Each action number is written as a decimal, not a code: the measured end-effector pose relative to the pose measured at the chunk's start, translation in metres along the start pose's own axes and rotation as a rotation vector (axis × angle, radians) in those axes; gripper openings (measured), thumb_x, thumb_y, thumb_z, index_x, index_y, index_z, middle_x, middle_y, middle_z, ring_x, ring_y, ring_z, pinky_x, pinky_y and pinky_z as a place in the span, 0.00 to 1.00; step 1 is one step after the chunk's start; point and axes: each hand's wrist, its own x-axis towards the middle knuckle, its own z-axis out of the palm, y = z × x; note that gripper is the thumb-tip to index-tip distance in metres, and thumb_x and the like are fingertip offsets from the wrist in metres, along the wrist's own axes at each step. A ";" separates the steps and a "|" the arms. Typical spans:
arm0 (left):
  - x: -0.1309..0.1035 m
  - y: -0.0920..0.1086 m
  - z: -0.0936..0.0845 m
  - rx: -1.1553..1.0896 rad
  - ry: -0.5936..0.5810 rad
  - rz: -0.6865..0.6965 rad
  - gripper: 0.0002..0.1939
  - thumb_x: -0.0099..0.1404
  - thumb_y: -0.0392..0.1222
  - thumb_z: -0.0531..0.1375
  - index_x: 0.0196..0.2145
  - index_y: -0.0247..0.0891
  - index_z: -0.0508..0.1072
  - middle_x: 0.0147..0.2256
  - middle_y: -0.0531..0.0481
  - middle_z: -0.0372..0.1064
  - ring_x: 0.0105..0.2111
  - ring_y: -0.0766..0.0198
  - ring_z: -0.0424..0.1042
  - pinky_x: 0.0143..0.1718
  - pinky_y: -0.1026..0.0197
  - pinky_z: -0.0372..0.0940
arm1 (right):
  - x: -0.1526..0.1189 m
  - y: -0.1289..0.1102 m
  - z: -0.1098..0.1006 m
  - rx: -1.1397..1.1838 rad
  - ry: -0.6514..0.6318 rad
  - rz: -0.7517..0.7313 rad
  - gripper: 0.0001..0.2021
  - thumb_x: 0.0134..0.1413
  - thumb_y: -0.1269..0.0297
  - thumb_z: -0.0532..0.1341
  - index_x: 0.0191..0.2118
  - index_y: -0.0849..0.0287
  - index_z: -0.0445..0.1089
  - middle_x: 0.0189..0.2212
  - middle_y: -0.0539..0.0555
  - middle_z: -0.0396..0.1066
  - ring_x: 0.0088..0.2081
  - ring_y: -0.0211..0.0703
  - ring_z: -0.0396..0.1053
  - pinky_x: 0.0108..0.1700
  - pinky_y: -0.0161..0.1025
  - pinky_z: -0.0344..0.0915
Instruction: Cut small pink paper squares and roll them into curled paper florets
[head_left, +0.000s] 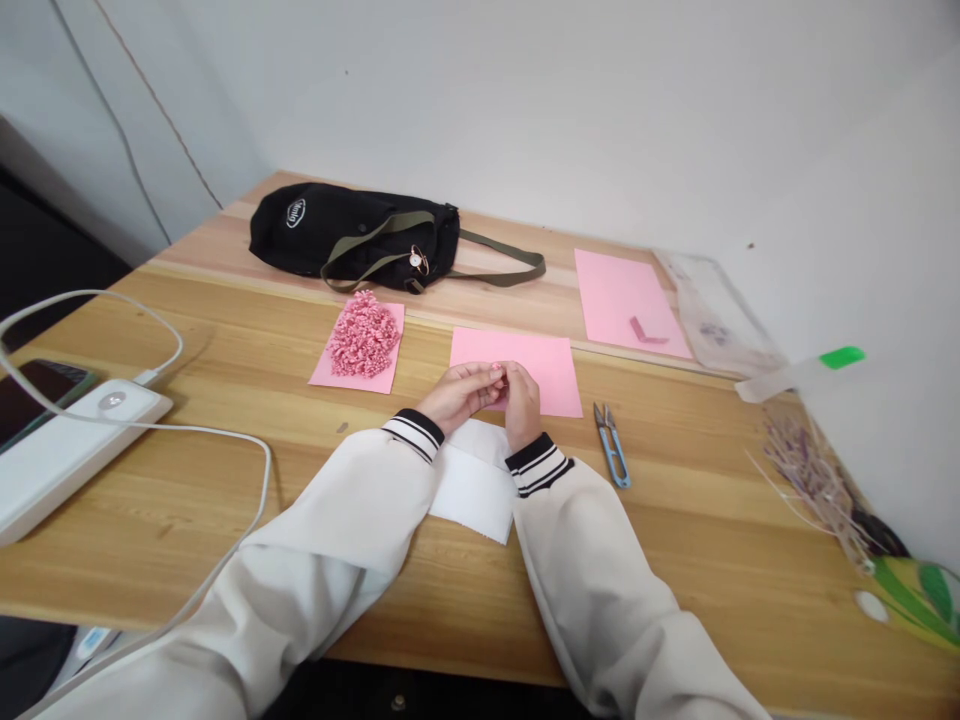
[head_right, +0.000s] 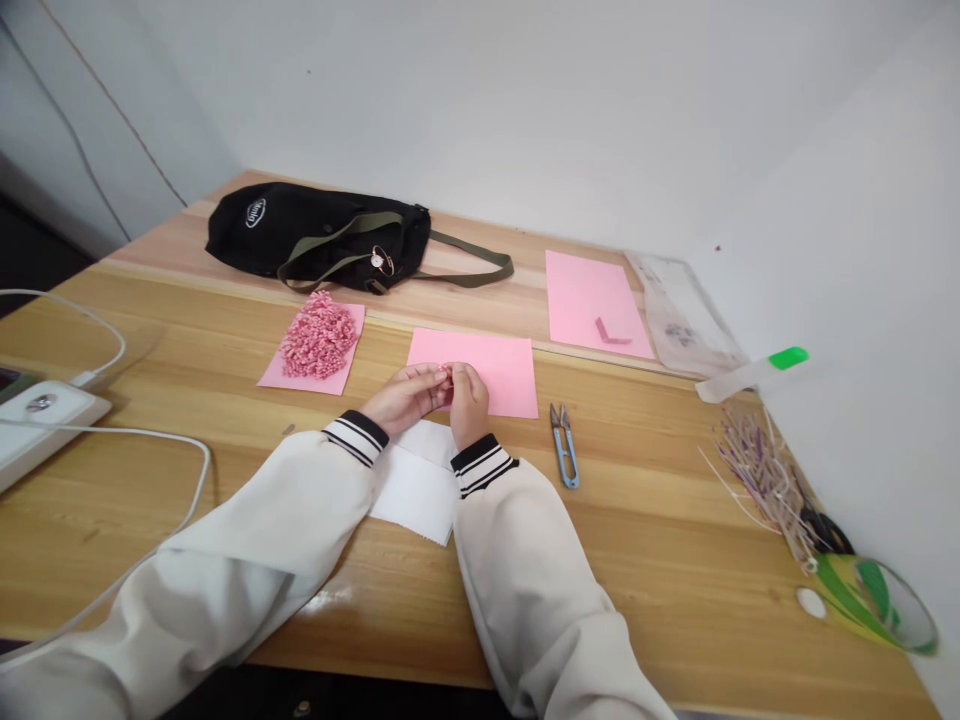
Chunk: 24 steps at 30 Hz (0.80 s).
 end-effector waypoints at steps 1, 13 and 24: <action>0.000 0.000 0.000 0.001 0.001 -0.003 0.12 0.45 0.39 0.68 0.23 0.30 0.70 0.20 0.54 0.66 0.21 0.74 0.64 0.27 0.67 0.61 | 0.000 0.000 0.000 0.001 -0.001 0.001 0.13 0.50 0.57 0.50 0.25 0.59 0.65 0.24 0.49 0.65 0.29 0.37 0.62 0.32 0.35 0.62; 0.000 0.000 0.000 0.012 -0.009 -0.007 0.12 0.46 0.40 0.68 0.22 0.30 0.69 0.20 0.54 0.65 0.21 0.74 0.64 0.27 0.67 0.61 | -0.001 -0.002 0.000 0.007 -0.015 -0.009 0.12 0.52 0.59 0.50 0.25 0.59 0.65 0.22 0.49 0.64 0.28 0.36 0.61 0.31 0.35 0.61; 0.000 0.000 -0.001 0.011 -0.007 -0.010 0.13 0.45 0.40 0.68 0.22 0.30 0.68 0.20 0.55 0.65 0.21 0.74 0.64 0.27 0.67 0.60 | -0.001 -0.001 0.000 -0.027 -0.010 -0.023 0.13 0.52 0.60 0.49 0.25 0.59 0.65 0.20 0.48 0.62 0.28 0.36 0.62 0.32 0.34 0.61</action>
